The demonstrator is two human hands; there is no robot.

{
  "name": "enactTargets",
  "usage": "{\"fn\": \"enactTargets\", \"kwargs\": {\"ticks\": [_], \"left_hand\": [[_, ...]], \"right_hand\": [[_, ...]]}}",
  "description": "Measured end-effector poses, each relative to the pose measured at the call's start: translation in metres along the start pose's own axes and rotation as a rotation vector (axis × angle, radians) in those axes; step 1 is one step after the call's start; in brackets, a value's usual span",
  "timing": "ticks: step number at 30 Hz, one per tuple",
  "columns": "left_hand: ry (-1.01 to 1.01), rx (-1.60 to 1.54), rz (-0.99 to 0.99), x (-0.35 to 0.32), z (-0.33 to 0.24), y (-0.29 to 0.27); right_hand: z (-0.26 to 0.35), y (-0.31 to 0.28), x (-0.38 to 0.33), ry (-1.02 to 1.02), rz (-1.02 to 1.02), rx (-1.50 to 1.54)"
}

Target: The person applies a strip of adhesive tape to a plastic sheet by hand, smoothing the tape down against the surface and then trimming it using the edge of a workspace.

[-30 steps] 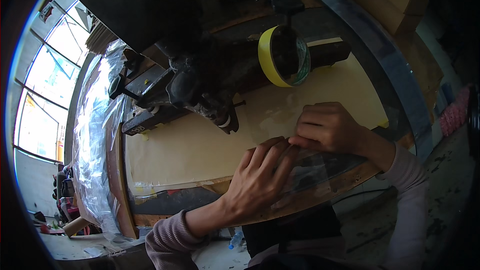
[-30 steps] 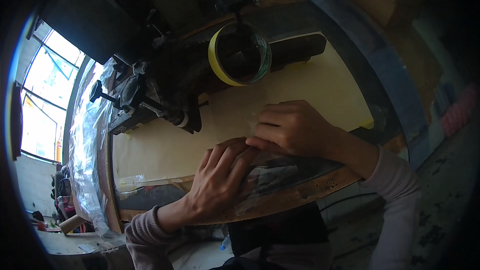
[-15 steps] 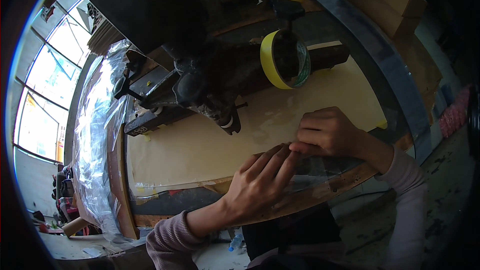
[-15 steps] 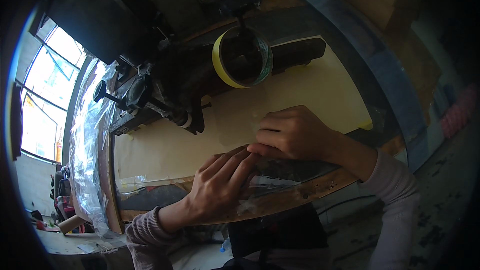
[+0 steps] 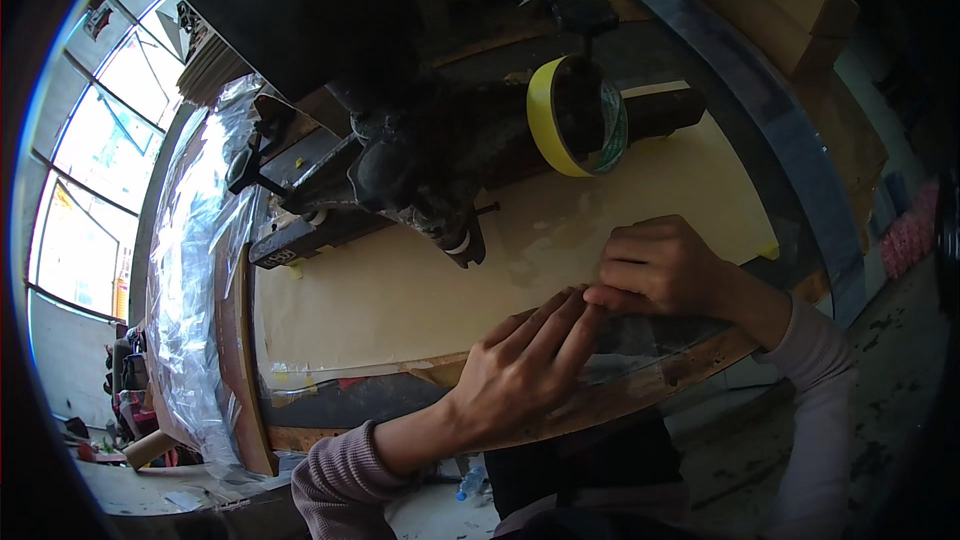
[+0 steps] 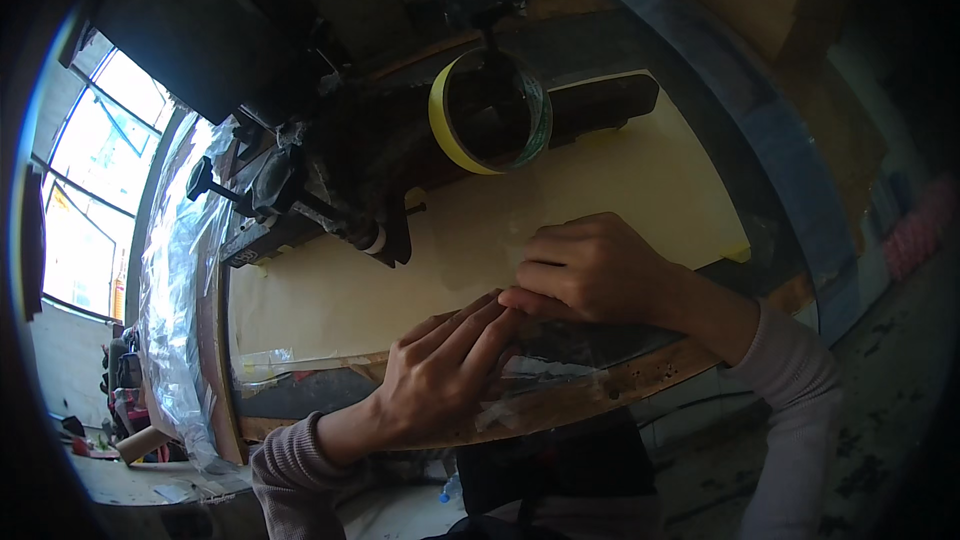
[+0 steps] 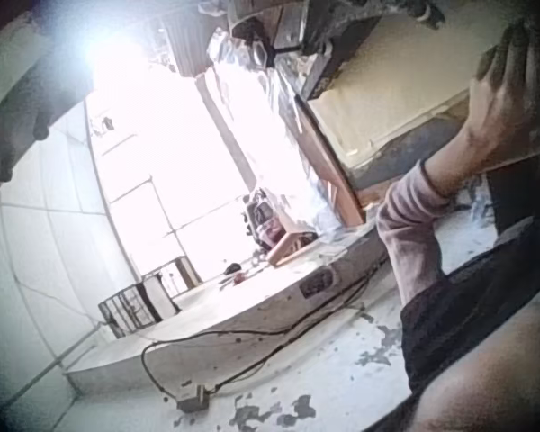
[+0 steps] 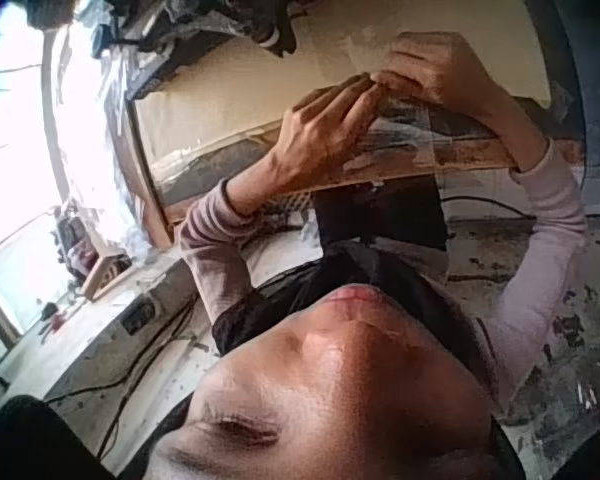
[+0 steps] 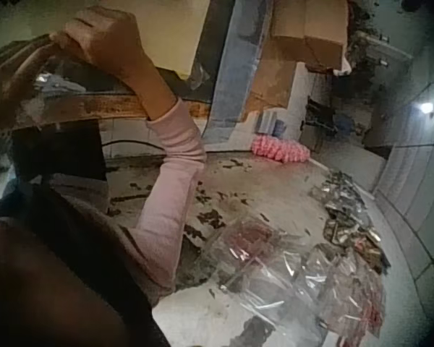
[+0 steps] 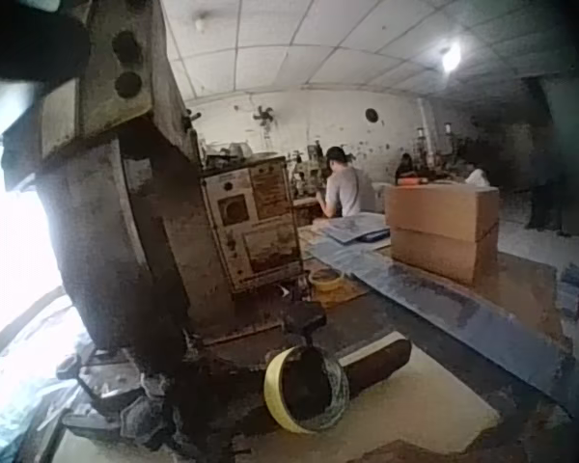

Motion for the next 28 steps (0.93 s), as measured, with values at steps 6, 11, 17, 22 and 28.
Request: {"fn": "enactTargets", "kwargs": {"ticks": [6, 11, 17, 22, 28], "left_hand": [[-0.001, -0.002, 0.005, 0.0001, 0.0004, 0.0007], [-0.005, -0.008, 0.008, -0.0003, 0.0004, 0.0012], [-0.011, -0.014, 0.006, -0.0003, 0.0004, 0.0009], [-0.005, -0.023, -0.002, 0.0003, 0.0004, 0.0001], [-0.030, -0.070, 0.024, 0.0011, 0.0004, -0.0005]], "right_hand": [[0.0001, -0.0005, 0.0004, -0.004, -0.001, -0.002], [-0.0004, 0.0000, -0.0002, -0.008, -0.009, 0.002], [-0.0003, 0.0004, -0.0007, -0.009, -0.005, 0.004], [-0.0002, 0.0003, -0.0004, -0.013, -0.012, -0.006], [-0.0002, 0.0005, 0.0000, -0.006, 0.001, 0.005]]}}
Point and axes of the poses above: each hand's wrist, its own x-axis towards the middle knuckle, its own y-axis out of the palm, z = x × y, the point moved 6 cm from there along x, towards the middle knuckle
